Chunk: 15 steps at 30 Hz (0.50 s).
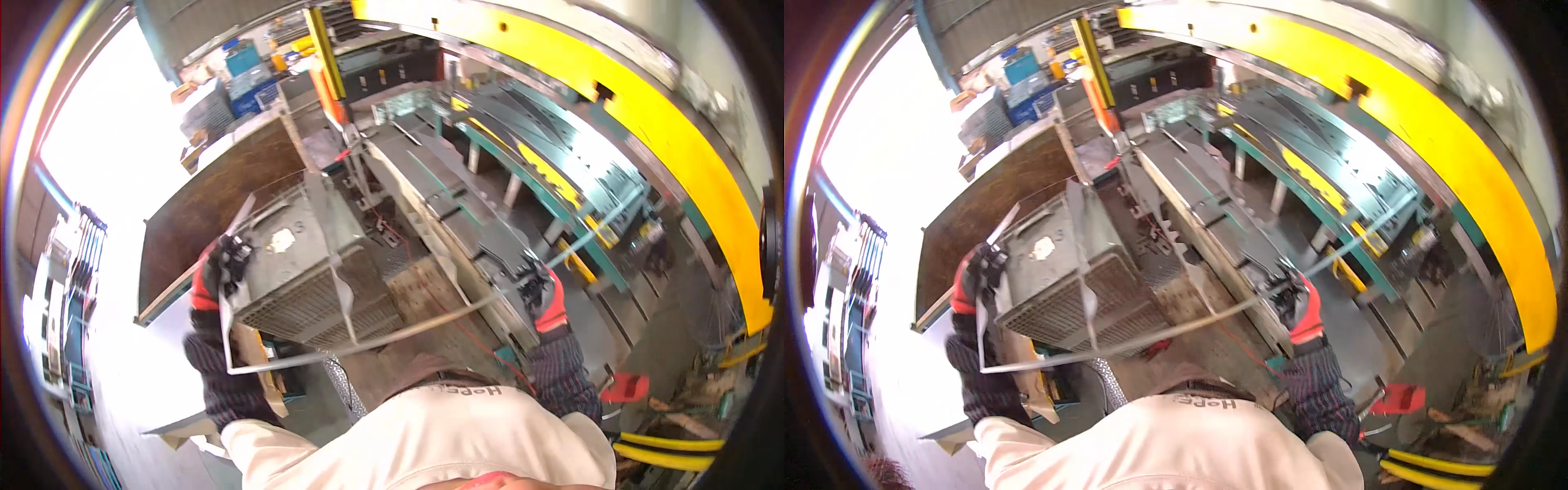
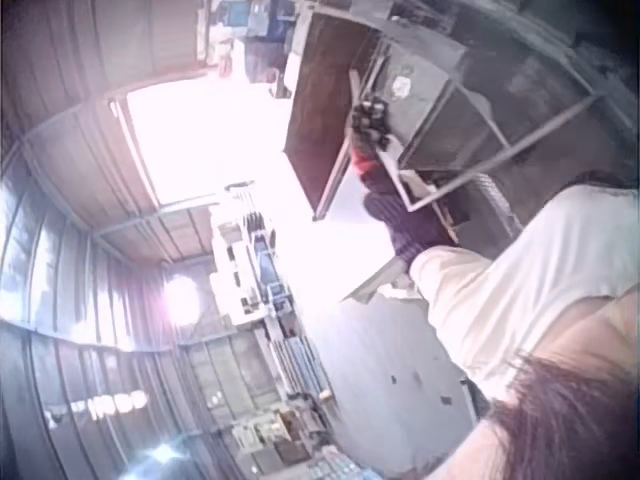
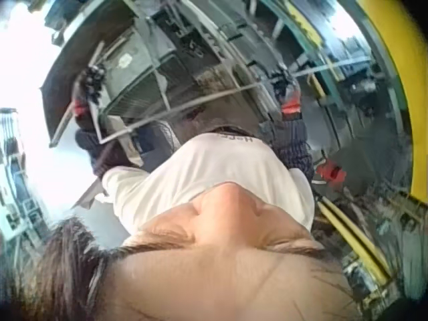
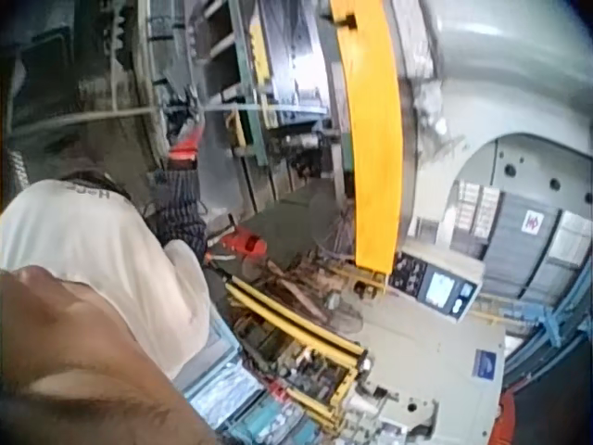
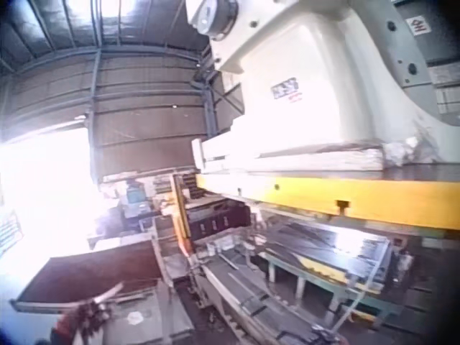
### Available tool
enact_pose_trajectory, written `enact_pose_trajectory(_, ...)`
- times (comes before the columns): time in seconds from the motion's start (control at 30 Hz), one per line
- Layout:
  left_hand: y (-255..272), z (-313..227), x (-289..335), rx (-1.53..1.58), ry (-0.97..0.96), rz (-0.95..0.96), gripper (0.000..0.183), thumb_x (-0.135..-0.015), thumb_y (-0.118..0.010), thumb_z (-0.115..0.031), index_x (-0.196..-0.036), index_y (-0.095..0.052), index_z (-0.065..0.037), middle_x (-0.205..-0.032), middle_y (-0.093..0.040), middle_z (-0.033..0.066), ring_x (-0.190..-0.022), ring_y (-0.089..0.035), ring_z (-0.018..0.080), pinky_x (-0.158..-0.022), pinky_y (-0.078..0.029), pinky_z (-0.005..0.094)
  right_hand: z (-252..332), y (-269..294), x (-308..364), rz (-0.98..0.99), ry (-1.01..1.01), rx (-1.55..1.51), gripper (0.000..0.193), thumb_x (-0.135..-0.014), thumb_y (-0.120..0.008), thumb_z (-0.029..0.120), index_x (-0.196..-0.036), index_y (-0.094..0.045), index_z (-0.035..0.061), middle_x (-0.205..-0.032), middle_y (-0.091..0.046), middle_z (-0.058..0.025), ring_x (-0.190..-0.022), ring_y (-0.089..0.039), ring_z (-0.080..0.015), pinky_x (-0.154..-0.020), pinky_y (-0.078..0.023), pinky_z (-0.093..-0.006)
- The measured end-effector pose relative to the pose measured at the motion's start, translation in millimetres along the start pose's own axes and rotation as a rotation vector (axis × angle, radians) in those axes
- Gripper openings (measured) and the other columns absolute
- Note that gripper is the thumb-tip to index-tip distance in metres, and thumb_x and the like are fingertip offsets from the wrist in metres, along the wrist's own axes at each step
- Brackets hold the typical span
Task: Stamping and bending metal sheets using a large industrial press and handling scrap metal.
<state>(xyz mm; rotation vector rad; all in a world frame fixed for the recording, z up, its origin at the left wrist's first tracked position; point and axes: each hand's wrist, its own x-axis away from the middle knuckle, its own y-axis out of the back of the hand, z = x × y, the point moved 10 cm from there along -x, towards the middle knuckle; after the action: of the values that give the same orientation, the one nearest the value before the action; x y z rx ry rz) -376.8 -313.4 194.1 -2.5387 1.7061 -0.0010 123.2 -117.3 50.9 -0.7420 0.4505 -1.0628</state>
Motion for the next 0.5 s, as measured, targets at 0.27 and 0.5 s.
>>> enact_pose_trajectory(0.27, -16, 79, 125, 0.826, -0.094, -0.368, 0.056, -0.077, -0.033, -0.045, -0.115, -0.031, -0.003, -0.111, -0.040, 0.0159, -0.095, -0.045, 0.0284, -0.076, -0.040, 0.0382, -23, -9, 25, -0.152, 0.046, 0.023, 0.036, -0.078, -0.034, 0.021, -0.106, -0.041, -0.0005, -0.086, -0.053, -0.0098, -0.073, -0.053, -0.0176, -0.065, -0.045, -0.0292)
enact_pose_trajectory(0.5, 8, 64, 155, -0.591, -0.212, -0.342, 0.044, -0.079, -0.038, -0.027, -0.117, -0.030, -0.006, -0.119, -0.033, 0.0118, -0.107, -0.035, 0.0251, -0.092, -0.020, 0.0404, -80, -21, 27, 0.017, -0.346, -0.201, 0.036, -0.080, -0.034, 0.022, -0.107, -0.037, -0.0011, -0.097, -0.049, -0.0175, -0.088, -0.050, -0.0243, -0.078, -0.040, -0.0360)
